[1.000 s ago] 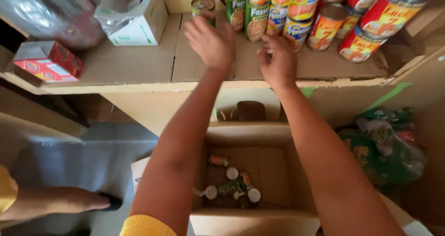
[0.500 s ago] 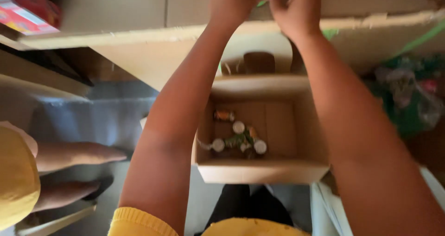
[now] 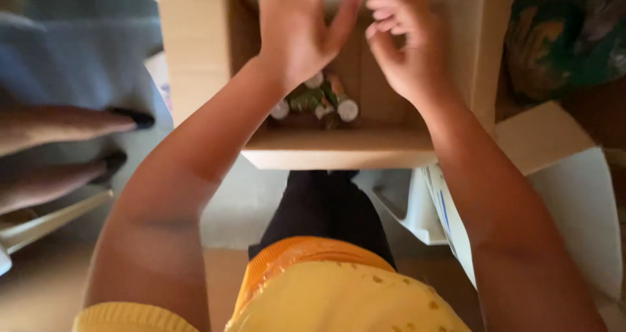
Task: Organizing and stocking canned goods on a retail shelf from a cardboard box.
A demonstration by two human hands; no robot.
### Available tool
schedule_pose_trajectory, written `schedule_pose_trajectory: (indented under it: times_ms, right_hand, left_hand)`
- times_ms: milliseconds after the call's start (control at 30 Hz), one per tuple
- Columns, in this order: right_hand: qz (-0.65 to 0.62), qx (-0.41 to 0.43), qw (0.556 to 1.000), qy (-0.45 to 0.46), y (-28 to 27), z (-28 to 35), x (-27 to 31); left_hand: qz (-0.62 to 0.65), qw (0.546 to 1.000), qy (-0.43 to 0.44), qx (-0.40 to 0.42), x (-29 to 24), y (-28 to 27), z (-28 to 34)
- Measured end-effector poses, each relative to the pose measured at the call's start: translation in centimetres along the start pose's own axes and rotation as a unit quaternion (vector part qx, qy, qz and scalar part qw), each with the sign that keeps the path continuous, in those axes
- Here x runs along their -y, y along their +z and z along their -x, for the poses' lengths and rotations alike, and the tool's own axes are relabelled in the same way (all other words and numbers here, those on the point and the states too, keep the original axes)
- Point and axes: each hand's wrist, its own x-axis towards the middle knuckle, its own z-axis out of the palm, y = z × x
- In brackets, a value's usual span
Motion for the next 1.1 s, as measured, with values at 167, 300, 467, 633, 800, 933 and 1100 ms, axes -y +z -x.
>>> schedule_pose_trajectory:
  times_ms: [167, 300, 467, 633, 800, 933, 1100]
  right_hand:
    - [0.121, 0.259, 0.941, 0.182, 5.8, 6.2, -10.2]
    - [0.161, 0.372, 0.874, 0.267, 9.8, 10.1, -17.2]
    - [0.151, 0.416, 0.829, 0.342, 10.8, 10.2, -17.9]
    - [0.145, 0.388, 0.866, 0.28, 10.4, 11.1, -19.3]
    - [0.052, 0.355, 0.89, 0.28, 11.3, 12.1, -20.6]
    - [0.034, 0.342, 0.877, 0.335, 11.1, 13.0, -22.9]
    - [-0.112, 0.156, 0.91, 0.368, 11.9, 12.9, -25.7]
  left_hand:
    - [-0.089, 0.939, -0.042, 0.331, 6.2, 10.9, 8.7]
    - [-0.228, 0.797, -0.071, 0.555, 13.0, 19.3, 12.1]
    - [-0.233, 0.805, -0.226, 0.496, 21.7, 25.3, 19.3]
    - [-0.216, 0.876, -0.236, 0.361, 25.0, 26.3, 23.3]
    - [-0.331, 0.815, -0.23, 0.417, 27.8, 29.5, 25.9]
    - [-0.232, 0.822, -0.313, 0.415, 20.3, 22.7, 18.2]
    - [-0.115, 0.792, -0.393, 0.453, 13.1, 15.6, 9.2]
